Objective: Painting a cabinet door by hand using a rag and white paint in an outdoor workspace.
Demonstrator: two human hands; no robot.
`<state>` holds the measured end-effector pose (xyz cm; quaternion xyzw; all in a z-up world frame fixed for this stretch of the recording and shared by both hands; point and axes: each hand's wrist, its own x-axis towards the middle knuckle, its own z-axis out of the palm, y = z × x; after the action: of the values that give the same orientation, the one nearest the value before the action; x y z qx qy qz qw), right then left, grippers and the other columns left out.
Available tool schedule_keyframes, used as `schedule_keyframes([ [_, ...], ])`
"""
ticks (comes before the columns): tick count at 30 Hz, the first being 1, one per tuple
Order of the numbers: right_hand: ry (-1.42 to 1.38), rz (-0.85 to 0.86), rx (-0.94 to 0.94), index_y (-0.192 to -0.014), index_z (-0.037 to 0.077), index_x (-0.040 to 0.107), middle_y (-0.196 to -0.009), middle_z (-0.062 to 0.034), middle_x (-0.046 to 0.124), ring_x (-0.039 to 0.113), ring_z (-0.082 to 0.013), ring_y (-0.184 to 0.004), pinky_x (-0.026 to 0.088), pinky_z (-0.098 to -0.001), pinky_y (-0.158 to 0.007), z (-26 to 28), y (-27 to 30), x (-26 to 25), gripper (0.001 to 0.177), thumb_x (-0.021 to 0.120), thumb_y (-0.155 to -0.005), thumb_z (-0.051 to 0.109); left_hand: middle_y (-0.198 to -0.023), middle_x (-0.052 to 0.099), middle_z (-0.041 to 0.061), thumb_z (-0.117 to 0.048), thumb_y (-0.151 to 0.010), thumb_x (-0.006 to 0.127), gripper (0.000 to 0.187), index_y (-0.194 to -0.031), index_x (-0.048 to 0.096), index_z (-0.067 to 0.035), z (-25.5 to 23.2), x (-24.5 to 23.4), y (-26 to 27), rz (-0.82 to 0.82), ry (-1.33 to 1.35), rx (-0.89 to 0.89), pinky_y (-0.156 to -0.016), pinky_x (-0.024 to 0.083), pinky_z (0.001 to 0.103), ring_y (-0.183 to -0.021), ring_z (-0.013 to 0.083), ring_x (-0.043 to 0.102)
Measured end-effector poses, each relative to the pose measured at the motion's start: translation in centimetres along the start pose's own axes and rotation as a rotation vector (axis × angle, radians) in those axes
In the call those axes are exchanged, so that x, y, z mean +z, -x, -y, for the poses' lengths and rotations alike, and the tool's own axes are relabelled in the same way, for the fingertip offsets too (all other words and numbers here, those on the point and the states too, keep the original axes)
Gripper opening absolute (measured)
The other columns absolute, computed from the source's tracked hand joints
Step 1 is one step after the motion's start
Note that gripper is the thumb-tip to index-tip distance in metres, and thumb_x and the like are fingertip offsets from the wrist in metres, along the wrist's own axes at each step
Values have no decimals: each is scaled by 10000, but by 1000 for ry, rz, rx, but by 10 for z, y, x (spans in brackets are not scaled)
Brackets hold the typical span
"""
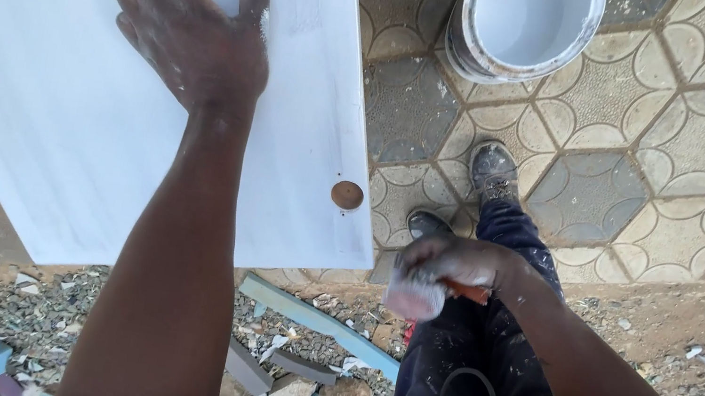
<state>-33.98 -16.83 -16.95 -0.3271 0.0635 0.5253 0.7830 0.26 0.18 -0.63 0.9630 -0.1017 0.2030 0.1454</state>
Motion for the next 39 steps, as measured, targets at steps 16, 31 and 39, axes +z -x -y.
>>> schedule_keyframes([
  [16,-1619,-7,-638,-867,230,788,-1106,-75,785,665,-331,-1233,521,-526,-1085,35,-68,21,250,605,-848,61,-858,493,-8,-578,-913,564,416,-832,489,-178,-2,20,-8,-164,14,-283,-680,439,462,-810,247,559],
  [31,-1394,-318,-733,-1052,89,749,-1247,-112,735,600,-415,-1277,275,-700,-1212,34,-16,37,333,700,-750,221,-1280,703,114,-476,-995,535,409,-1191,678,-147,-40,-86,301,297,2206,-1374,-1063,451,471,-1235,326,629],
  [39,-1284,-264,-854,-1012,115,752,-1278,-116,705,502,-421,-1381,148,-701,-1273,50,-4,77,313,725,-713,201,-1405,559,128,-337,-1149,377,428,-1459,509,-74,-55,-73,248,32,2582,-1278,-1264,262,347,-1453,275,421],
])
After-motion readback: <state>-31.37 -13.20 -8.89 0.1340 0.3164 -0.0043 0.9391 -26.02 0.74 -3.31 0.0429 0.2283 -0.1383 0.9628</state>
